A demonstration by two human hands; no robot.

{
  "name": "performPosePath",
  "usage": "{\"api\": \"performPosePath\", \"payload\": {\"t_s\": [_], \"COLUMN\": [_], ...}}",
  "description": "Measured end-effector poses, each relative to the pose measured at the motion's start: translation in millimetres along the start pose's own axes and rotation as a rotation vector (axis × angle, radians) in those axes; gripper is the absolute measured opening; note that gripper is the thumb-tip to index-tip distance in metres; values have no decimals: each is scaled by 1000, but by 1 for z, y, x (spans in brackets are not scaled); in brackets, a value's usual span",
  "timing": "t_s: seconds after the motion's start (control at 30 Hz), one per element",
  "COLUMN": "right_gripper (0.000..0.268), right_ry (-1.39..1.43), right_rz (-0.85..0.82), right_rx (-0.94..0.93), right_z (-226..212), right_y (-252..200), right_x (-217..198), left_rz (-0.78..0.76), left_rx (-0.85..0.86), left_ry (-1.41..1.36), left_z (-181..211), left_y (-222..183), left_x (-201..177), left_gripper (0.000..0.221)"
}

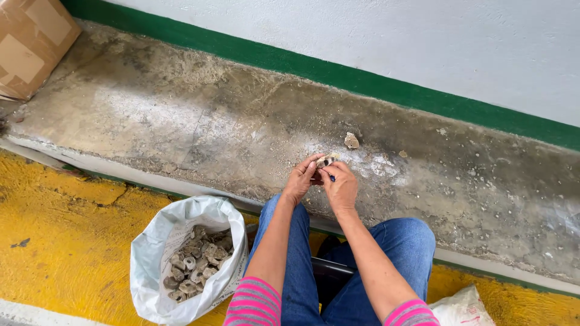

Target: Cleaning archaeological or mineral samples with a brush.

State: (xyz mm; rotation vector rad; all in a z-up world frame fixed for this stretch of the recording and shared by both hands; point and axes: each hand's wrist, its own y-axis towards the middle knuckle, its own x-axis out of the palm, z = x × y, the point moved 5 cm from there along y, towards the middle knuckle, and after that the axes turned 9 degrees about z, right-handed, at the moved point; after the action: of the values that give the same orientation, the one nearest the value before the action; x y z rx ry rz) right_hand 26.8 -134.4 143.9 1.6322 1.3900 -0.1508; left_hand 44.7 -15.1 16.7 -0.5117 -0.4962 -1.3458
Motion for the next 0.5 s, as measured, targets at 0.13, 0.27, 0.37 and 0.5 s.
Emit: {"api": "performPosePath", "payload": {"t_s": [0.13, 0.27, 0.37, 0.5], "right_gripper": [12, 10, 9, 10], "right_ry": [-2, -89, -128, -119], "right_rz": [-59, -83, -99, -49], "right_rx": [49, 2, -39, -101], "right_z": [6, 13, 13, 16], "right_y": [2, -1, -4, -6], "right_x": [-4, 1, 7, 10], "left_rz": [43, 43, 51, 67], "left_rx": [-58, -58, -70, -82], "left_ry": [18, 60, 87, 68], "left_z": [1, -9, -12, -15], "left_y": [-7, -8, -6, -1], "left_x": [7, 5, 1, 0], "left_gripper": [37, 38, 38, 40]}}
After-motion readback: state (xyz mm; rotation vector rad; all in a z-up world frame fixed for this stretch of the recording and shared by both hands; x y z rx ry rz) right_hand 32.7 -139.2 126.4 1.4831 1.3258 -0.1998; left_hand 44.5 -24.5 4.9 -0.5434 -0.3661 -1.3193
